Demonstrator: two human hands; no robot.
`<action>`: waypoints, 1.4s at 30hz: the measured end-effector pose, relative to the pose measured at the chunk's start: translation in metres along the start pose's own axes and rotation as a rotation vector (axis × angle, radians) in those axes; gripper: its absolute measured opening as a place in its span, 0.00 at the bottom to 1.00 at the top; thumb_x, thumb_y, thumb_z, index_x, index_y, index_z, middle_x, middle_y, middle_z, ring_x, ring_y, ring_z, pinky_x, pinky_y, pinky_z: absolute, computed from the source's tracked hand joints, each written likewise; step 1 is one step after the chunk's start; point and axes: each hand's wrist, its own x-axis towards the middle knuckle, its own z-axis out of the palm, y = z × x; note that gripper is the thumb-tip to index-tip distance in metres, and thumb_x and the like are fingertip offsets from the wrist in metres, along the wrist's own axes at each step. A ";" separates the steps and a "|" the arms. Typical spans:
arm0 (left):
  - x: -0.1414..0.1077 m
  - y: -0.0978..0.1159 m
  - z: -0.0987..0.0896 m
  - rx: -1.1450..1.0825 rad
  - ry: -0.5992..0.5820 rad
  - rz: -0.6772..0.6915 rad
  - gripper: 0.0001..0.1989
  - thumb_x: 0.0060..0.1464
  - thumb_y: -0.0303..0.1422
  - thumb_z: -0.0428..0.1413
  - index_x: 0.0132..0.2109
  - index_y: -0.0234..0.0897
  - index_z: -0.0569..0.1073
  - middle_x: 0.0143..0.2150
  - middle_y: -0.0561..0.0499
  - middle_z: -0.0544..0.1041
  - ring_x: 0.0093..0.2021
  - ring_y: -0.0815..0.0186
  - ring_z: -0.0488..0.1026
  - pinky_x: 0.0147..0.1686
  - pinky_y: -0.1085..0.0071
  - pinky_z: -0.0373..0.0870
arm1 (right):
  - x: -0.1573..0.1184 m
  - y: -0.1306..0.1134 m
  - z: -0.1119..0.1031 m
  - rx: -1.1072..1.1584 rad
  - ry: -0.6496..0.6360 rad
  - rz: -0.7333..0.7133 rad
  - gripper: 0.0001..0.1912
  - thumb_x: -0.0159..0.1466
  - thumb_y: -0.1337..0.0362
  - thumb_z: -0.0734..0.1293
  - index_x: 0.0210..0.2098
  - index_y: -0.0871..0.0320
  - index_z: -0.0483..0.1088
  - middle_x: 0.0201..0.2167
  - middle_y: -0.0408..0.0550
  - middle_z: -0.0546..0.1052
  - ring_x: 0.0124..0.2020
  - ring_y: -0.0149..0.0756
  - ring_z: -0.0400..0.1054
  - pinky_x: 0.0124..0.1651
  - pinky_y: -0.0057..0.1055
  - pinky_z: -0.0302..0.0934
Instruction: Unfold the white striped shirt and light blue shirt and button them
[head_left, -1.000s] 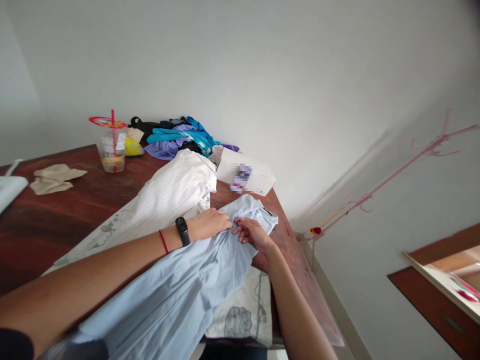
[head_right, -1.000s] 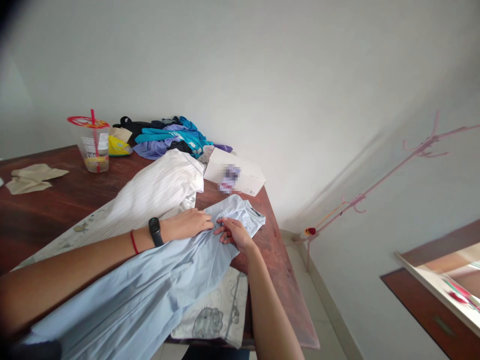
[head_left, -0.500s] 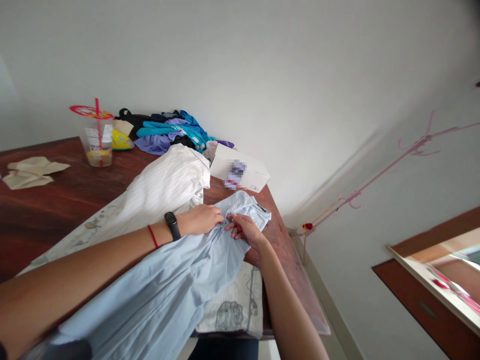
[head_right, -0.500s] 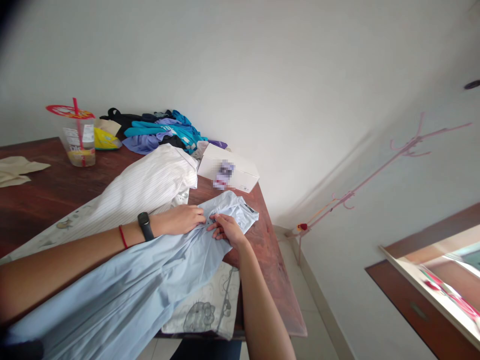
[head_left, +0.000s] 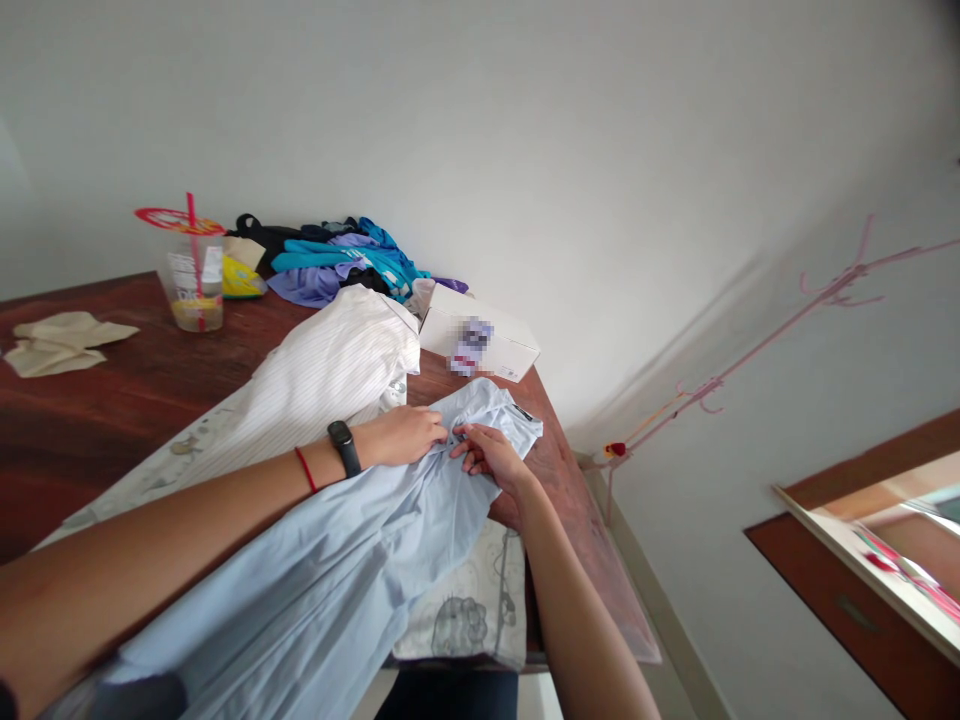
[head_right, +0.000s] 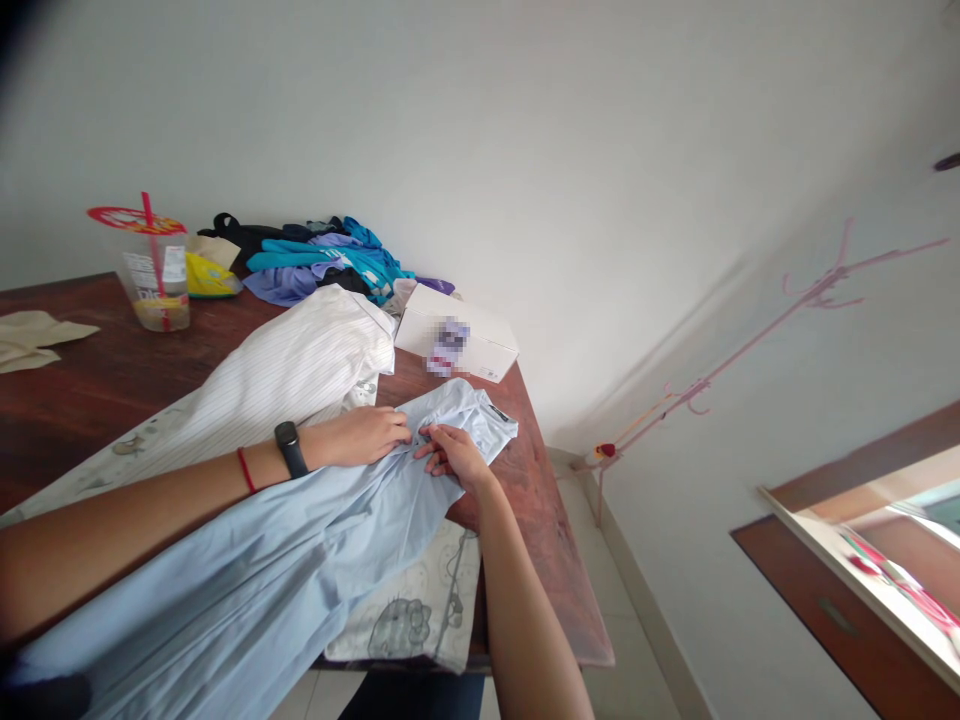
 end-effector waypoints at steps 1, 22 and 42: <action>0.000 0.000 0.000 -0.002 -0.001 0.000 0.09 0.64 0.26 0.54 0.45 0.38 0.79 0.42 0.47 0.76 0.44 0.61 0.72 0.44 0.67 0.64 | 0.000 0.000 0.000 -0.001 0.001 0.001 0.13 0.71 0.56 0.64 0.45 0.59 0.74 0.31 0.49 0.81 0.20 0.26 0.70 0.19 0.18 0.64; 0.000 0.001 -0.003 -0.020 -0.009 -0.024 0.10 0.65 0.27 0.53 0.46 0.38 0.79 0.43 0.48 0.77 0.43 0.62 0.73 0.42 0.69 0.63 | 0.001 0.001 0.001 0.002 0.000 -0.006 0.13 0.71 0.56 0.64 0.45 0.59 0.74 0.30 0.48 0.81 0.20 0.26 0.70 0.19 0.18 0.63; 0.001 -0.003 0.001 -0.029 -0.003 -0.034 0.11 0.65 0.28 0.53 0.46 0.42 0.79 0.43 0.49 0.77 0.44 0.62 0.74 0.44 0.69 0.66 | 0.001 0.002 0.001 -0.002 0.002 -0.016 0.13 0.72 0.57 0.63 0.46 0.60 0.74 0.30 0.48 0.81 0.19 0.25 0.70 0.19 0.17 0.63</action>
